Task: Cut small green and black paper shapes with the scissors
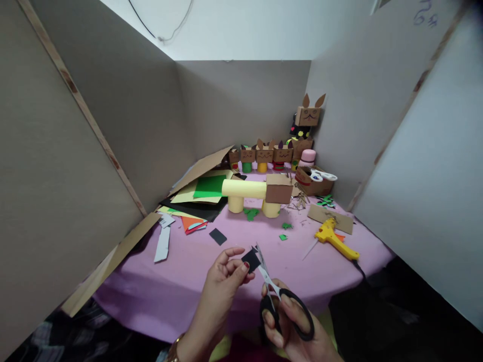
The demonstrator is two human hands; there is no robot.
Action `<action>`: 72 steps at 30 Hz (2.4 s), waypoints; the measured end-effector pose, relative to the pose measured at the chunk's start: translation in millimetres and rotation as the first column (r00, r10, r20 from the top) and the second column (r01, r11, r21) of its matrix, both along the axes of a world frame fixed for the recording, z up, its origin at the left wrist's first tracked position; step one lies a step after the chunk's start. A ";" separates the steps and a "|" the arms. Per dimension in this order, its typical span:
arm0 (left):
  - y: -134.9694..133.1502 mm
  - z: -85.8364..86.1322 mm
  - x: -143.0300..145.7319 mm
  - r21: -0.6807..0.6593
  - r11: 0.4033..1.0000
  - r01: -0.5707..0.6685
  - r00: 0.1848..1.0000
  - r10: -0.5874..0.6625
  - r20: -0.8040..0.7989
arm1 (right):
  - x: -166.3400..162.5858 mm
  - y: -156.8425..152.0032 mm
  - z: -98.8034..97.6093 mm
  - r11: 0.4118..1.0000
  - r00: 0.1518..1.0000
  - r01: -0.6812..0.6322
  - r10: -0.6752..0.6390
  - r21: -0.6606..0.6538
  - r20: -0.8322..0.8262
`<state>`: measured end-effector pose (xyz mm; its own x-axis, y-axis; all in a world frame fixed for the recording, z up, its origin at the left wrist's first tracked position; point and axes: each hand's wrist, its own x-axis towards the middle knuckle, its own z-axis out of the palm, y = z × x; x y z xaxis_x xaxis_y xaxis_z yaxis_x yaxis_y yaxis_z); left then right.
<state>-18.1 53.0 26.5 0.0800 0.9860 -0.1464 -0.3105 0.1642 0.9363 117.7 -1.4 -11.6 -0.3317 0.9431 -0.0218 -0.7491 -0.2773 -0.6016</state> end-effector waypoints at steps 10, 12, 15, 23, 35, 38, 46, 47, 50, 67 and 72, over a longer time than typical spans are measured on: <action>2.0 -3.7 0.0 0.011 1.000 -0.009 1.000 0.009 0.017 | -0.1 0.8 0.3 0.999 0.998 0.035 -0.035 0.007 0.047; 2.7 -4.8 -0.4 0.007 1.000 -0.001 1.000 0.001 0.024 | 0.4 1.1 -1.0 0.999 0.998 0.032 -0.032 0.003 0.053; 3.5 -5.6 -0.7 0.010 1.000 0.006 1.000 -0.006 0.027 | 1.0 1.0 -1.0 1.000 0.999 0.023 -0.023 -0.015 0.046; 1.8 -4.4 0.2 -0.003 1.000 0.006 1.000 -0.006 0.029 | -0.2 1.0 2.5 0.999 0.999 0.035 -0.034 -0.034 0.041; 2.7 -11.8 0.2 -0.034 0.999 0.006 0.999 -0.005 0.039 | 9.6 2.6 5.9 0.975 0.986 0.160 -0.149 -0.157 0.079; 3.9 -10.1 -0.8 -0.055 0.998 -0.030 0.999 0.031 0.030 | 22.4 18.3 1.2 0.953 0.900 0.300 -0.268 -0.044 0.344; 14.3 -17.8 -5.1 -0.111 0.987 -0.116 0.993 0.116 -0.013 | 72.0 74.3 -16.4 0.894 -0.176 0.056 -0.430 0.445 0.886; 15.7 -19.2 -5.2 -0.105 0.987 -0.122 0.993 0.121 -0.017 | 73.4 76.1 -15.2 0.891 -0.218 0.044 -0.432 0.451 0.875; 19.4 -22.3 -5.1 -0.086 0.987 -0.134 0.991 0.131 -0.037 | 70.6 76.4 -10.7 0.888 -0.307 0.001 -0.437 0.460 0.845; 39.9 -46.2 -1.6 0.091 0.996 0.021 0.953 0.007 -0.302 | 6.0 74.4 -10.0 0.882 0.316 0.069 -0.462 0.466 0.829; 68.2 -43.3 -14.9 0.237 0.971 0.024 0.858 0.102 -0.503 | 12.5 79.6 -23.2 0.947 0.546 0.190 -0.321 0.259 0.774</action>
